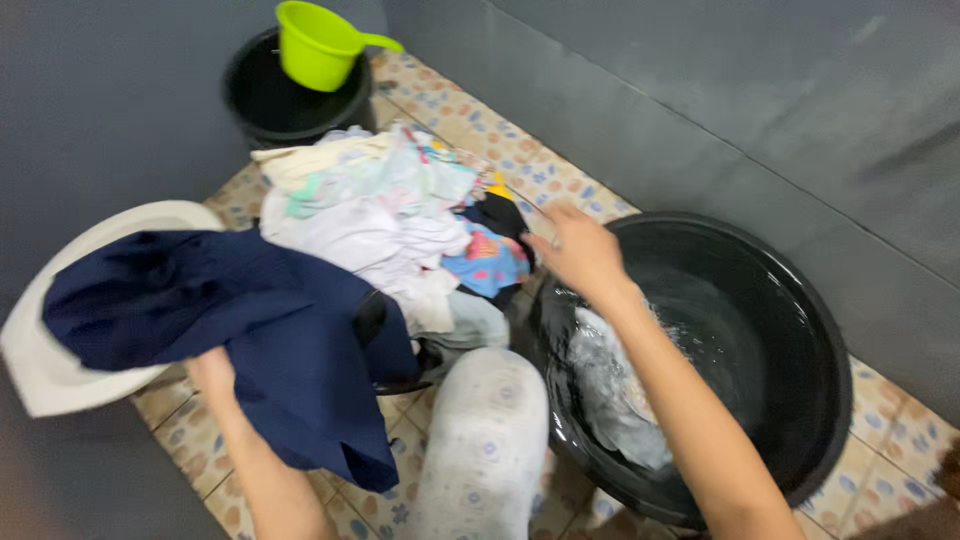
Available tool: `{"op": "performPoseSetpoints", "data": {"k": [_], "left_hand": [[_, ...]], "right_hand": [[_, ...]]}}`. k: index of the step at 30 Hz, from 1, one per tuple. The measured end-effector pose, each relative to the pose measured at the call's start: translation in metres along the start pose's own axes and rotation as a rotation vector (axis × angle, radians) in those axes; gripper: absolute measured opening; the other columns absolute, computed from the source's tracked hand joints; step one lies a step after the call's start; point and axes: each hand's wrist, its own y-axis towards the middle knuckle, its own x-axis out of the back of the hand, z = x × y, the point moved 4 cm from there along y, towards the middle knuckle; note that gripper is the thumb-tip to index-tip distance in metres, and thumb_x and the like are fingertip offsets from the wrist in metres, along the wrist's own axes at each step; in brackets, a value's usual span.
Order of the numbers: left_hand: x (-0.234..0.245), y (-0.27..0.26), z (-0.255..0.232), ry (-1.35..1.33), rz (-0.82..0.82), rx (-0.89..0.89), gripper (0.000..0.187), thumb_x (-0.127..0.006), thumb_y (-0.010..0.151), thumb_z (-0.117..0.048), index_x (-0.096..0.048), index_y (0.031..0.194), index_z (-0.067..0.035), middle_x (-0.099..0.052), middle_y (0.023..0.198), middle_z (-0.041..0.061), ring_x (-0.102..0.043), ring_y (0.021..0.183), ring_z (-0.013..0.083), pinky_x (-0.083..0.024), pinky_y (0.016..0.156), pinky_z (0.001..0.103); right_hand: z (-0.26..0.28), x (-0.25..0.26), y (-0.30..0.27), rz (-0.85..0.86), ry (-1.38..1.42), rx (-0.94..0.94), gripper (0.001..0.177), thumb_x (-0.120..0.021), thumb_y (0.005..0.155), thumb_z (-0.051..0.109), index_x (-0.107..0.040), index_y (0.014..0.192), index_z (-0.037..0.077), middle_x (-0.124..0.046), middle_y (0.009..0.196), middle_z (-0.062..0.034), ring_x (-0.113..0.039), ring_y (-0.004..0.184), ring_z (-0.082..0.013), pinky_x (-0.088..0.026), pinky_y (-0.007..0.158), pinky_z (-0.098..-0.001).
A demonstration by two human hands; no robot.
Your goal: The person puts clothing into a basin of water, pours detergent from a packet into another basin, and agitates the soapy water by hand.
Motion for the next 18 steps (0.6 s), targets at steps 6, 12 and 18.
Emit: {"op": "performPoseSetpoints", "data": {"k": [6, 12, 18], "left_hand": [[0.013, 0.033, -0.173, -0.308, -0.025, 0.463, 0.095, -0.077, 0.081, -0.010, -0.019, 0.157, -0.001, -0.044, 0.146, 0.032, -0.051, 0.126, 0.0349, -0.045, 0.104, 0.036], [0.020, 0.027, -0.282, -0.142, 0.103, -0.029, 0.075, -0.058, 0.109, -0.030, -0.018, 0.172, -0.021, -0.005, 0.171, 0.036, -0.016, 0.161, 0.0512, -0.031, 0.128, 0.056], [-0.013, 0.013, -0.317, 0.290, 0.537, 0.228, 0.106, -0.082, 0.072, -0.063, -0.033, 0.160, -0.032, -0.006, 0.170, 0.025, -0.032, 0.138, 0.0605, -0.035, 0.101, 0.070]], "right_hand": [[0.164, -0.024, 0.036, -0.097, 0.314, 0.507, 0.059, -0.078, 0.086, 0.020, -0.055, 0.140, 0.014, -0.051, 0.147, -0.0175, -0.052, 0.133, -0.0383, -0.046, 0.104, -0.0510], [0.200, -0.055, 0.063, -0.087, 0.149, 0.466, 0.089, -0.085, 0.071, 0.030, -0.043, 0.150, 0.022, -0.047, 0.142, -0.0218, -0.049, 0.119, -0.0435, -0.042, 0.089, -0.0604], [0.177, -0.072, 0.067, -0.084, 0.082, 0.399, 0.055, -0.079, 0.082, 0.026, -0.065, 0.136, 0.027, -0.060, 0.105, -0.0074, -0.061, 0.104, -0.0272, -0.043, 0.088, -0.0507]]}}
